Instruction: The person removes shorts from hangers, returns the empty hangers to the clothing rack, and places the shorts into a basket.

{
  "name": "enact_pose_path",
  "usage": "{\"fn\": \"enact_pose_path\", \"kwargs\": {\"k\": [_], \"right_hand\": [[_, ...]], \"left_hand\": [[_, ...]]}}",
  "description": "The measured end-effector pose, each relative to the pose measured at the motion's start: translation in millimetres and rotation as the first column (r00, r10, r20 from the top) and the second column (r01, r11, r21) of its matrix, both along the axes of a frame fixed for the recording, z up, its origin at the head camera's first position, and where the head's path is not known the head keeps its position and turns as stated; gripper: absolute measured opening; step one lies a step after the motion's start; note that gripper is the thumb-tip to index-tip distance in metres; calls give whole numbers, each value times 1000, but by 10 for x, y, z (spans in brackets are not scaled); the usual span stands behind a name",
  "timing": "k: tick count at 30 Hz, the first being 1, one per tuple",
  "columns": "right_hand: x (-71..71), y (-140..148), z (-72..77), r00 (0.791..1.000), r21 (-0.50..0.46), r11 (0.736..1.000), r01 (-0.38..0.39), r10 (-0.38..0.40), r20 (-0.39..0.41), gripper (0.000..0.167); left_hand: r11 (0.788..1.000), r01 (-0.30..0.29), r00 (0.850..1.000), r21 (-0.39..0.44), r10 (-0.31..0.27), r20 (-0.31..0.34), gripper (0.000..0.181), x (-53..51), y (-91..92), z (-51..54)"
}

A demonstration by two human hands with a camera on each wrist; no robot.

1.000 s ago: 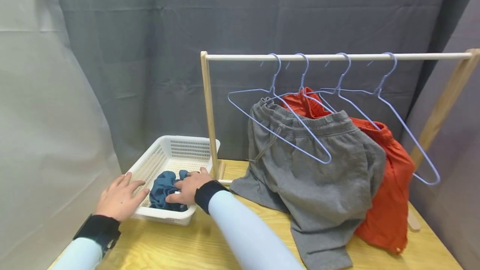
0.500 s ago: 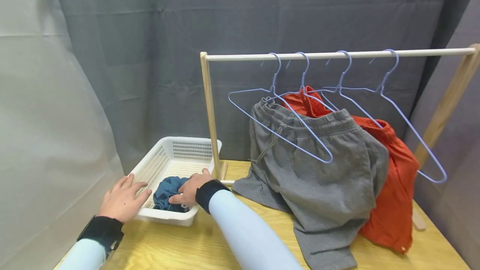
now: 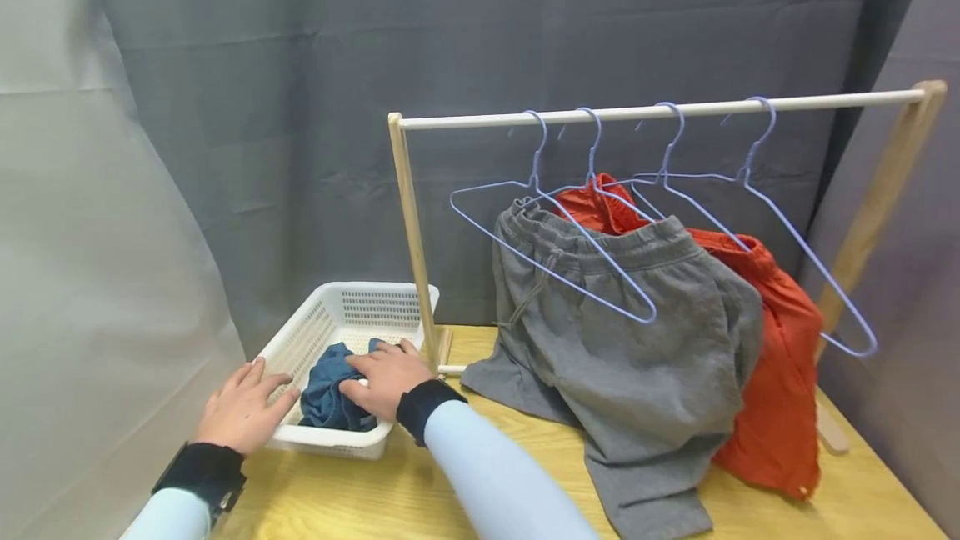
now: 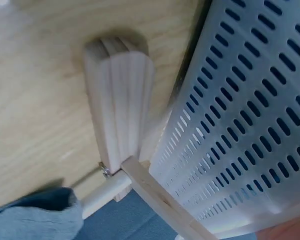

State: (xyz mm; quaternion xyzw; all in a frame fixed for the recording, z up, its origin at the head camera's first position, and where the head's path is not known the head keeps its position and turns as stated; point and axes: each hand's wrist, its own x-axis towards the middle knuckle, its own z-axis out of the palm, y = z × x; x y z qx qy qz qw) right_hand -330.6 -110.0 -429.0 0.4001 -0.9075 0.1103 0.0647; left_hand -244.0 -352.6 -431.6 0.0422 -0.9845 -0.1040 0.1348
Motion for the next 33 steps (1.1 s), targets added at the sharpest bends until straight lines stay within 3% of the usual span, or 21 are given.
{"fn": "enact_pose_path", "kwargs": {"k": [4, 12, 17, 28, 33], "right_hand": [[69, 137, -28, 999, -94, 995, -42, 42, 1, 54], [175, 467, -40, 992, -165, 980, -111, 118, 34, 53], [228, 712, 17, 995, -184, 981, -61, 74, 63, 53], [420, 1350, 186, 996, -162, 985, 66, -74, -44, 52], [527, 1703, 212, 997, -205, 977, 65, -72, -31, 52]], "left_hand": [[1000, 2, 1000, 0, -2, -3, 54, 12, 0, -5], [1000, 11, 1000, -9, -11, -13, 50, 39, 6, 4], [1000, 9, 1000, 5, -9, -22, 50, 47, 31, 17], [1000, 15, 1000, 14, -15, -18, 54, 5, 74, 7], [1000, 10, 1000, 9, -9, -10, 56, 26, 36, 5]]}}
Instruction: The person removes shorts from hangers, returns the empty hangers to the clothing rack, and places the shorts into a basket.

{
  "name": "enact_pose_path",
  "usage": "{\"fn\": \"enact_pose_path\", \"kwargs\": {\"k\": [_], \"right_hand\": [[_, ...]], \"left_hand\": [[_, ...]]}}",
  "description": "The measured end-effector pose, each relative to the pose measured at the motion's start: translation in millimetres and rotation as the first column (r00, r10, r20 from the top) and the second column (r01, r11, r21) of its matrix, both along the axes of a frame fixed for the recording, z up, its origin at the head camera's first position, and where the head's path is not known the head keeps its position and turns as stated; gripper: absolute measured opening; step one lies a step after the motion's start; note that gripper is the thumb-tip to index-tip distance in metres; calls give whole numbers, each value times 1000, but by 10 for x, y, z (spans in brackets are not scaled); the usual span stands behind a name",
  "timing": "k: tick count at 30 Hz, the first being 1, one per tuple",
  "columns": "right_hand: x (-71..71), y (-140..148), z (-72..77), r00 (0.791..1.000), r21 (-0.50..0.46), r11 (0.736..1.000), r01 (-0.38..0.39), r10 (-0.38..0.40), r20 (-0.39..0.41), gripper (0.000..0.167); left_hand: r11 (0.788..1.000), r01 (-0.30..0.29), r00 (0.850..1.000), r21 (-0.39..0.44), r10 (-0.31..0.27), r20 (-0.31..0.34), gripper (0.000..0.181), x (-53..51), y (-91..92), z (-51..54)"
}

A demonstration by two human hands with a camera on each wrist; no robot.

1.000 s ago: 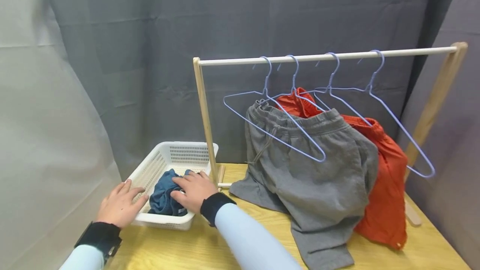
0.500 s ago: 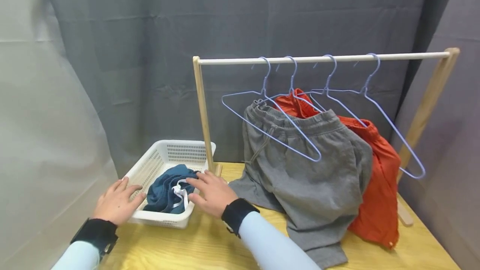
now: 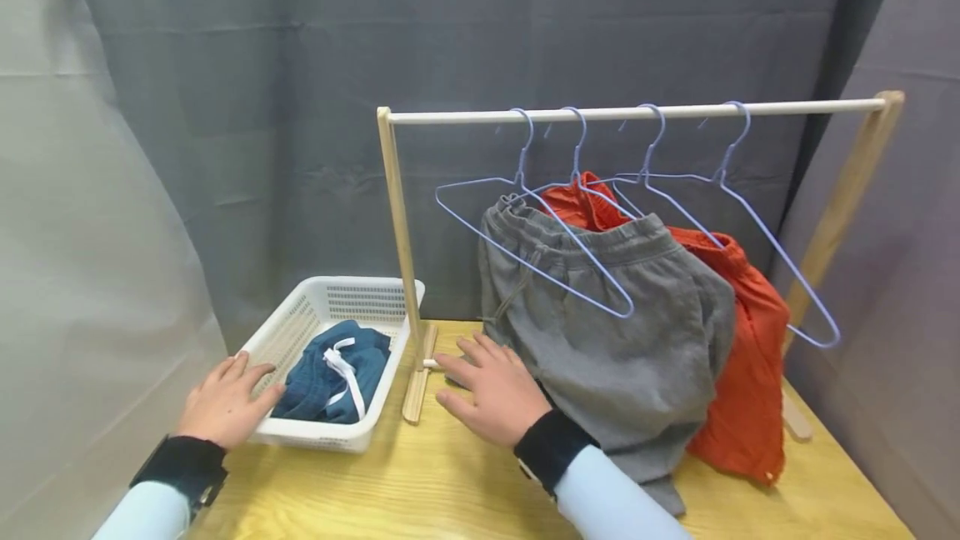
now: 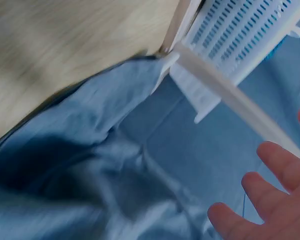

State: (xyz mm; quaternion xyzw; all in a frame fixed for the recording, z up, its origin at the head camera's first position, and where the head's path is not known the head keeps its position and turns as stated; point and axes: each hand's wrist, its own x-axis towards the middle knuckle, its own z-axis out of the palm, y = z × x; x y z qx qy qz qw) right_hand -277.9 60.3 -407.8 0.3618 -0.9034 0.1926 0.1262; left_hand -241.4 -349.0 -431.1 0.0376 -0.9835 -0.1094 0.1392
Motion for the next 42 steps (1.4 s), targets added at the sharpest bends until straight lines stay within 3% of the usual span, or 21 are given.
{"fn": "enact_pose_path", "kwargs": {"k": [10, 19, 28, 32, 35, 42], "right_hand": [[281, 801, 41, 991, 51, 990, 132, -130, -40, 63], [567, 1424, 120, 974, 44, 974, 224, -222, -46, 59], [642, 1653, 96, 957, 44, 960, 275, -269, -106, 59], [657, 1672, 65, 954, 34, 959, 281, -275, -118, 60], [678, 1693, 45, 950, 34, 956, 291, -285, -130, 60], [696, 1704, 38, 949, 31, 954, 298, -293, -120, 58]], "left_hand": [[1000, -8, 1000, -10, 8, 25, 63, 79, -100, -44], [1000, -18, 998, -13, 19, 60, 67, 122, -119, -59], [1000, 23, 999, -7, -23, -24, 69, 62, -133, -7], [997, 73, 994, -30, -75, -80, 68, 61, -1, 87], [990, 135, 984, -47, -139, -110, 66, 60, 204, 203], [951, 308, 941, -21, -308, -142, 62, 17, 687, 462]]}}
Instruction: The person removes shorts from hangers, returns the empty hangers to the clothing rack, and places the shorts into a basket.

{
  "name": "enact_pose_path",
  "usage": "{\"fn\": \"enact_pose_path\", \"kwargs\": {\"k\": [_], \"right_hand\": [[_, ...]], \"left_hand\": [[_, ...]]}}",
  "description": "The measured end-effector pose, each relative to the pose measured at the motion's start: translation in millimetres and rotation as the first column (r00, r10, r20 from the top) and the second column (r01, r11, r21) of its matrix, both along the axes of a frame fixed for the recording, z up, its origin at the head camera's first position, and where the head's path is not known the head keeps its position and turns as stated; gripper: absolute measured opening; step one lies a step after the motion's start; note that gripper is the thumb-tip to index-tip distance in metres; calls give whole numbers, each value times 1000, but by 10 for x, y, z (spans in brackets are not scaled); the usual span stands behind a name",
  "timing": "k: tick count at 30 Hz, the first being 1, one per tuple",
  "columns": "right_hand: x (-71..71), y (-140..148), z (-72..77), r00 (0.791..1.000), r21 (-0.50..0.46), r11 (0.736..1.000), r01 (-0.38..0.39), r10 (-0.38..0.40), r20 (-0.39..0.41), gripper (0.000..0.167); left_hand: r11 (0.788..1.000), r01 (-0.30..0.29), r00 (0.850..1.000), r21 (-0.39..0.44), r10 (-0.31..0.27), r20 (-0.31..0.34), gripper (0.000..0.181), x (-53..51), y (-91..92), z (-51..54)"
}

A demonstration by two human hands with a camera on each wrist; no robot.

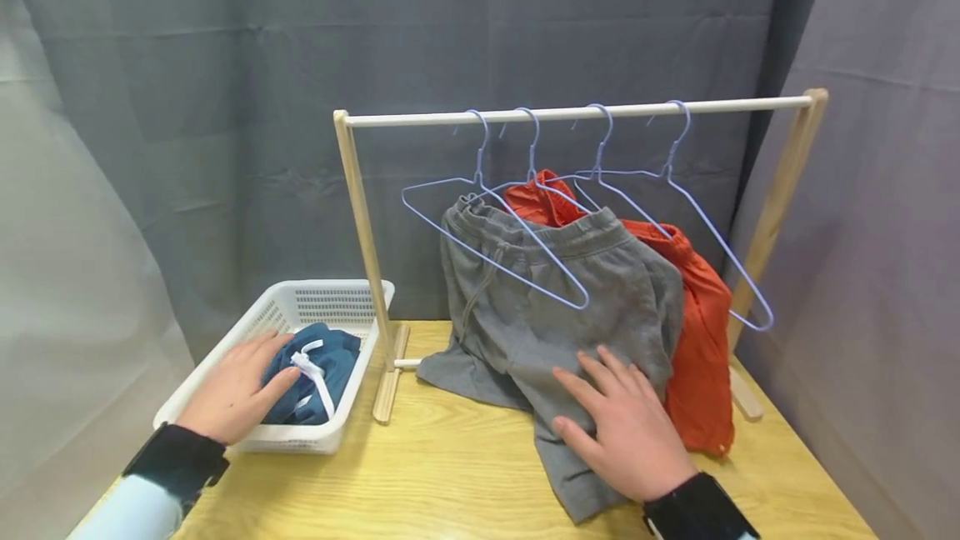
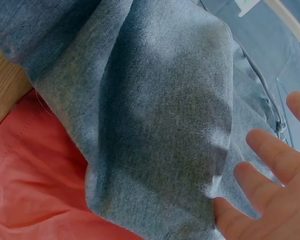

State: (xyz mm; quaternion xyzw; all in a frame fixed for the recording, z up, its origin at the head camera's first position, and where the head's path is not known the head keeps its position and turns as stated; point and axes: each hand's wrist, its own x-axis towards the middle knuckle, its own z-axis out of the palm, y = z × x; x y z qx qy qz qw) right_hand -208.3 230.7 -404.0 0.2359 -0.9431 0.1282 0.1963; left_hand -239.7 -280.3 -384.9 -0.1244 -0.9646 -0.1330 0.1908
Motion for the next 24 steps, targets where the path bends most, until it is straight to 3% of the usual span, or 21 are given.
{"fn": "enact_pose_path", "kwargs": {"k": [8, 16, 20, 24], "right_hand": [[12, 21, 20, 1000, -4, 1000, 5, -5, 11, 57], [25, 45, 16, 1000, -1, 1000, 3, -3, 10, 57], [25, 47, 17, 1000, -3, 1000, 3, -3, 7, 57], [14, 21, 10, 1000, 2, 1000, -4, 4, 10, 58]], "left_hand": [[990, 122, 991, 64, -125, 49, 66, -226, 507, 187], [979, 101, 980, 175, -129, 152, 74, -511, 817, 470], [953, 88, 973, 288, -144, 181, 76, -676, 903, 580], [904, 50, 974, 424, -138, 179, 77, -857, 947, 632]]}}
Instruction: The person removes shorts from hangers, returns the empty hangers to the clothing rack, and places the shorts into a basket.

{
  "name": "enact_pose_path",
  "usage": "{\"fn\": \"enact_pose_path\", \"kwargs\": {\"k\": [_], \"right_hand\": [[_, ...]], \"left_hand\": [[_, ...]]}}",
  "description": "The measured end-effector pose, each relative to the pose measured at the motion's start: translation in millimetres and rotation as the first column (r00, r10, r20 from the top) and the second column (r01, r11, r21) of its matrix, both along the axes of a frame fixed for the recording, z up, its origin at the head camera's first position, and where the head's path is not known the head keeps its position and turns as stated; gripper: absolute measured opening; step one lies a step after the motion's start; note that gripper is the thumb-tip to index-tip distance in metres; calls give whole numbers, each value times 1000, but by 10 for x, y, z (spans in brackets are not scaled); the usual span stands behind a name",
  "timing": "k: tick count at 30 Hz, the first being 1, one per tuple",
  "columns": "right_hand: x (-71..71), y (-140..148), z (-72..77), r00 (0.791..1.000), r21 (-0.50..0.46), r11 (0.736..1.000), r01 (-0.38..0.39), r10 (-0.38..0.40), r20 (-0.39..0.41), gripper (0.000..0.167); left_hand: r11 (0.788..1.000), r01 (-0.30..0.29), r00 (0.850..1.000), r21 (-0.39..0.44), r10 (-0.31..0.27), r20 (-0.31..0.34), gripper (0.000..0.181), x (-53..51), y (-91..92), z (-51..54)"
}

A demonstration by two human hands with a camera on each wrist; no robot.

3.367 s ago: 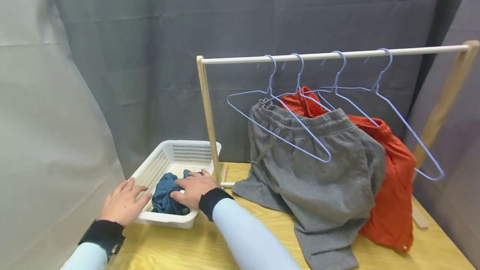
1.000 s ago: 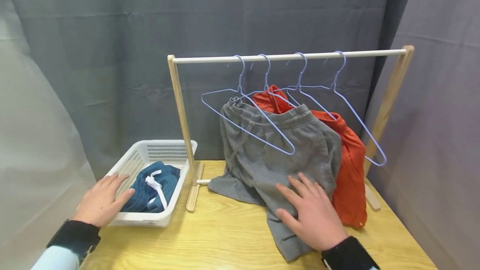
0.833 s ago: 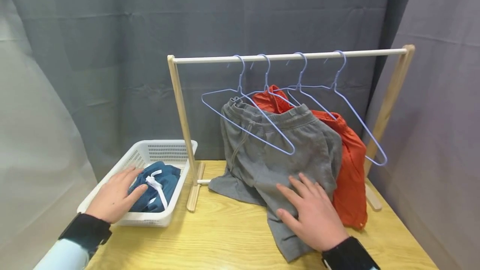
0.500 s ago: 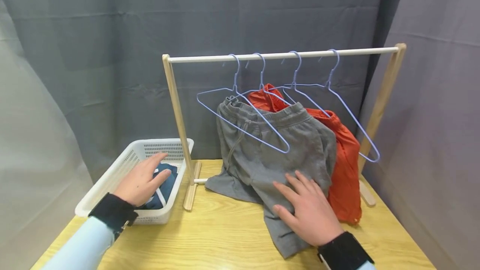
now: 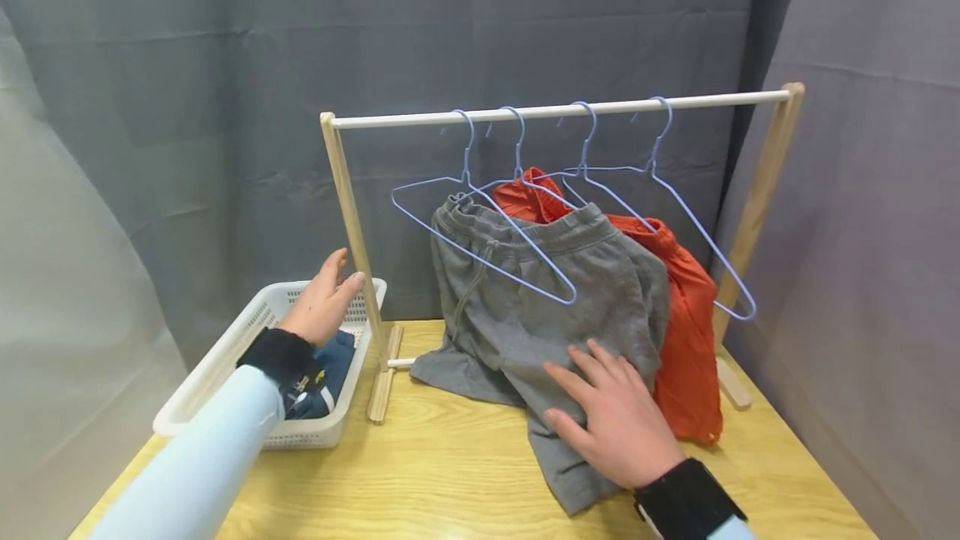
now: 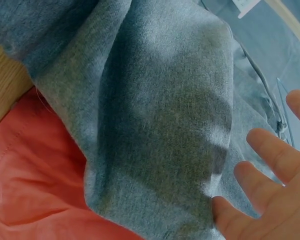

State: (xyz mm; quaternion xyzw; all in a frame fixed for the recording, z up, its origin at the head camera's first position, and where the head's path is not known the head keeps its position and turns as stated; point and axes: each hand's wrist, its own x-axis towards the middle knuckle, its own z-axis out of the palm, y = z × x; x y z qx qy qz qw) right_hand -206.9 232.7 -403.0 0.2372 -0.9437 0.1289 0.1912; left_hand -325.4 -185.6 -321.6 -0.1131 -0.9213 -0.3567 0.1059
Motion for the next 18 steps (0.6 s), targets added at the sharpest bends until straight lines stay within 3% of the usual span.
{"fn": "enact_pose_path", "kwargs": {"k": [3, 9, 15, 18], "right_hand": [[-6, -7, -5, 1000, 5, 1000, -3, 3, -4, 57], [2, 2, -1, 1000, 3, 1000, 2, -2, -13, 56], [-9, 18, -26, 1000, 3, 1000, 8, -8, -3, 57], [-10, 23, -32, 1000, 2, 1000, 9, -9, -3, 57]], "left_hand": [[994, -15, 1000, 107, 17, -24, 74, -165, 52, -12], [953, -34, 996, 302, 57, -67, 65, -427, 172, -74], [917, -95, 991, 387, 126, -55, 57, -560, 276, -160], [895, -83, 991, 439, 118, -55, 56, -600, 337, -210]]}}
